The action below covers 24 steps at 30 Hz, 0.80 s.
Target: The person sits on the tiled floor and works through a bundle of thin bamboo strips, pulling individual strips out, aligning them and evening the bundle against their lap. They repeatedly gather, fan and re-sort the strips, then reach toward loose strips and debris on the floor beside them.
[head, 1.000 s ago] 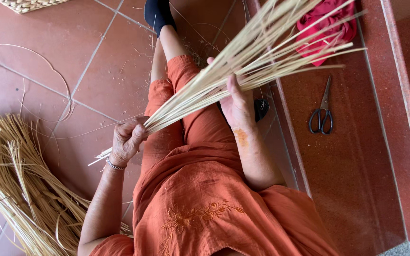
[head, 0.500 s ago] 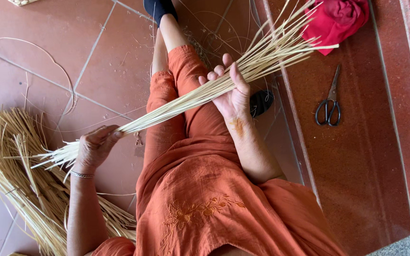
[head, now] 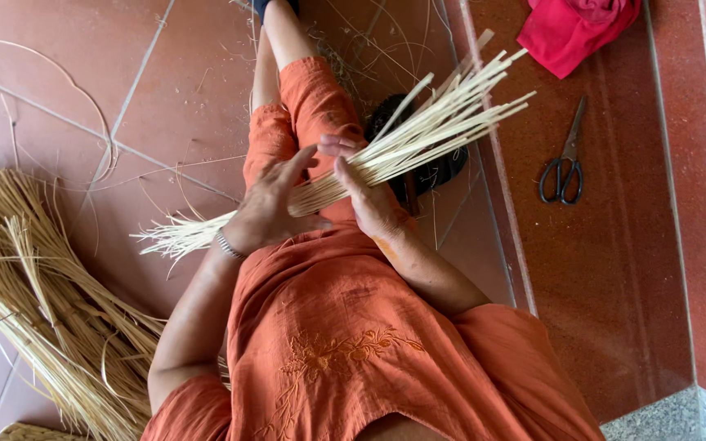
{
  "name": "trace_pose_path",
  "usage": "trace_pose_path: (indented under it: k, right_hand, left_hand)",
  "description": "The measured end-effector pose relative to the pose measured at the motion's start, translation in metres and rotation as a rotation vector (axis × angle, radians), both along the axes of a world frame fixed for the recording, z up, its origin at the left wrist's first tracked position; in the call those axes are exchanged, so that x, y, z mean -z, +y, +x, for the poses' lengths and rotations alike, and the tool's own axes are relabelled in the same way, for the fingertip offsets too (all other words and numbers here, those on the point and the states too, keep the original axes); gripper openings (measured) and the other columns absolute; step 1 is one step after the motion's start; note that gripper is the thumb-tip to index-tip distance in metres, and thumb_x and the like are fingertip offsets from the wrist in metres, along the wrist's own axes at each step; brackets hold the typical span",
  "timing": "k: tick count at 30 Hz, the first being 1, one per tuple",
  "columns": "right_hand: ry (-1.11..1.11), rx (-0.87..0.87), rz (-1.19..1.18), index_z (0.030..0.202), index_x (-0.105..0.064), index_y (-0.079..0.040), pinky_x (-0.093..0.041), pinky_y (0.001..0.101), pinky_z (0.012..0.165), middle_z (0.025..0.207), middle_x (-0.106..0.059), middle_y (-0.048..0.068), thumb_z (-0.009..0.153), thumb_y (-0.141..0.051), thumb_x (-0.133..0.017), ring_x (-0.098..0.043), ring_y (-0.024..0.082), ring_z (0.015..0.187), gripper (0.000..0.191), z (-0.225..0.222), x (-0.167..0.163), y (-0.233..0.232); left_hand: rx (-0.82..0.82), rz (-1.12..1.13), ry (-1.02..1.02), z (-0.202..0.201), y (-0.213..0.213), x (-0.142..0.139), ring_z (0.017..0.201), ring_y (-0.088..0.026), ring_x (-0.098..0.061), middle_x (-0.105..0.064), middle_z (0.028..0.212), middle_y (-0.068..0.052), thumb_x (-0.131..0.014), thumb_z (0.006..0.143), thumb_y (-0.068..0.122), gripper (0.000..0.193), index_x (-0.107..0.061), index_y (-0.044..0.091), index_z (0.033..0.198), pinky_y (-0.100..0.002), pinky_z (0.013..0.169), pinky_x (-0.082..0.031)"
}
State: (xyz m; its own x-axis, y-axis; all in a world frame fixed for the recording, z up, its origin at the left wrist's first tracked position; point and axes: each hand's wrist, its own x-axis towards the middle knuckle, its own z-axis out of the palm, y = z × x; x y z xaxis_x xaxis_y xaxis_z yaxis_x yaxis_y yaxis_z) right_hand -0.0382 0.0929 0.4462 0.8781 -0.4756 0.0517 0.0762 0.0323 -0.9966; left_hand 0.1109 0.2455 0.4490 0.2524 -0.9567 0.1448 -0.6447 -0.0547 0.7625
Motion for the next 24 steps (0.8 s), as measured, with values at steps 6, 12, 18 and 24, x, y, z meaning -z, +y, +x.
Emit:
trace_pose_path:
  k: [6, 12, 18, 24]
  right_hand:
    - [0.017, 0.031, 0.09, 0.165, -0.019, -0.006, -0.035, 0.0524, 0.125, 0.167, -0.031, 0.02, 0.093, -0.067, -0.068, -0.039, 0.034, 0.152, 0.106, -0.011, 0.012, 0.004]
    - [-0.297, 0.178, 0.321, 0.17, -0.022, -0.014, -0.033, 0.053, 0.13, 0.17, -0.035, 0.02, 0.091, -0.076, -0.063, -0.044, 0.036, 0.153, 0.108, -0.07, 0.002, -0.1]
    - [-0.259, 0.237, -0.073, 0.169, -0.023, -0.02, -0.011, 0.0533, 0.134, 0.172, -0.023, 0.007, 0.102, -0.083, -0.02, -0.02, 0.028, 0.163, 0.091, -0.111, -0.048, -0.195]
    - [0.004, -0.258, -0.363, 0.167, -0.022, -0.01, -0.009, 0.0409, 0.141, 0.176, -0.023, 0.011, 0.11, -0.072, -0.008, -0.018, 0.024, 0.167, 0.086, -0.093, -0.064, -0.183]
  left_hand:
    - [0.146, 0.315, 0.375, -0.013, -0.03, 0.009, 0.07, -0.018, -0.072, -0.075, 0.086, -0.009, -0.075, 0.089, 0.035, 0.072, -0.047, 0.007, 0.148, -0.034, 0.065, -0.061]
    - [0.18, 0.37, 0.505, -0.02, -0.027, 0.005, 0.057, -0.009, -0.055, -0.062, 0.068, -0.003, -0.071, 0.097, 0.026, 0.028, -0.07, 0.004, 0.115, -0.029, 0.052, -0.048]
    - [0.213, 0.456, 0.618, -0.024, -0.035, -0.016, 0.059, -0.007, -0.057, -0.063, 0.072, 0.0, -0.063, 0.099, 0.035, 0.039, -0.065, 0.007, 0.125, -0.025, 0.056, -0.051]
    - [0.261, 0.453, 0.528, -0.027, -0.042, -0.019, 0.063, -0.009, -0.055, -0.062, 0.072, -0.002, -0.075, 0.091, 0.031, 0.046, -0.064, 0.005, 0.128, -0.028, 0.058, -0.049]
